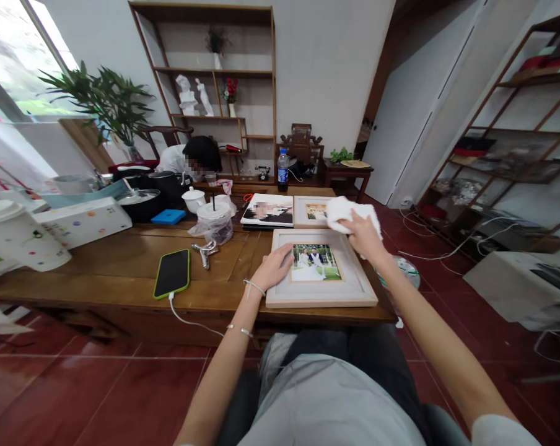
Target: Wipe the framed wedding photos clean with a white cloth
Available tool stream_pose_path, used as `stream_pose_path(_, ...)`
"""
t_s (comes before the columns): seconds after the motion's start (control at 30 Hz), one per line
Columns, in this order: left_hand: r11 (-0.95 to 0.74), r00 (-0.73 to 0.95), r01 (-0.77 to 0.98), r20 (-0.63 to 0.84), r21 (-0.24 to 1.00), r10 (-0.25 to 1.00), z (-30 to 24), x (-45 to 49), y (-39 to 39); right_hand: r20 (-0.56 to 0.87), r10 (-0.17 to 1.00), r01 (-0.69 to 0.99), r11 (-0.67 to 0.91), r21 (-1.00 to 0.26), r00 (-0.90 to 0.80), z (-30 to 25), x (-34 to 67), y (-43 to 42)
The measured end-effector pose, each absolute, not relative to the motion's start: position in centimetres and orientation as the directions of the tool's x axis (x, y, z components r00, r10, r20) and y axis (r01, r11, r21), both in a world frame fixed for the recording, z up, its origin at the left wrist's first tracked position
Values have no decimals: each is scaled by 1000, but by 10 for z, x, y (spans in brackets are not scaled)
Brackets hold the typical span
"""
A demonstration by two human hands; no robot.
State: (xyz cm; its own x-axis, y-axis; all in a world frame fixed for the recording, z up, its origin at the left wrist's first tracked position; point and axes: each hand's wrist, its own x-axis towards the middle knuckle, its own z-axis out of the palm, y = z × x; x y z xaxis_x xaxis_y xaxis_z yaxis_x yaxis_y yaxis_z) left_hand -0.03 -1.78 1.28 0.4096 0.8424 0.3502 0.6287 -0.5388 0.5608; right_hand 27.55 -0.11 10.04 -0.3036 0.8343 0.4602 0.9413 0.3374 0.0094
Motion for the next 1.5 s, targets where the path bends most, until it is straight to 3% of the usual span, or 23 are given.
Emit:
stream_pose_path(0.2,-543,372,536,396,646,840,9,0,-14,90,743,749,659,76,-663,65,199,-13)
stream_pose_path(0.33,-534,363,545,392,647,845,6,0,-11,22,688,688,725,25,-725,59,182,-37)
stream_pose_path(0.5,-522,376,587,363,619,853,7,0,-11,-90,596,603,788,-128,-798,80,199,-74)
stream_pose_path(0.7,-551,433,640,341,535,834,11,0,-14,-160,585,604,740,-297,-795,116,239,-94)
stream_pose_path(0.8,-558,441,653,342,512,830,12,0,-15,-70,661,632,675,-381,-747,137,271,-85)
stream_pose_path(0.9,-556,444,661,335,504,831,12,-1,-14,230,837,776,546,-316,-496,151,298,-65)
stream_pose_path(1.0,-558,443,661,339,502,830,11,-1,-13,538,797,894,418,-161,-275,149,306,-41)
stream_pose_path(1.07,-561,442,655,345,506,828,11,-2,-12,595,742,913,406,-33,-308,138,300,-28)
stream_pose_path(1.13,-561,442,651,345,511,828,10,-2,-12,528,733,890,444,105,-428,120,289,-18)
stream_pose_path(1.23,-557,440,649,342,518,830,9,-2,-11,276,766,814,544,204,-581,92,272,-12)
stream_pose_path(1.33,-552,430,649,346,523,834,8,-1,-10,97,801,804,572,163,-590,76,260,-18)
stream_pose_path(1.5,-534,412,664,339,524,846,8,1,-9,-52,802,801,597,44,-594,95,245,-68)
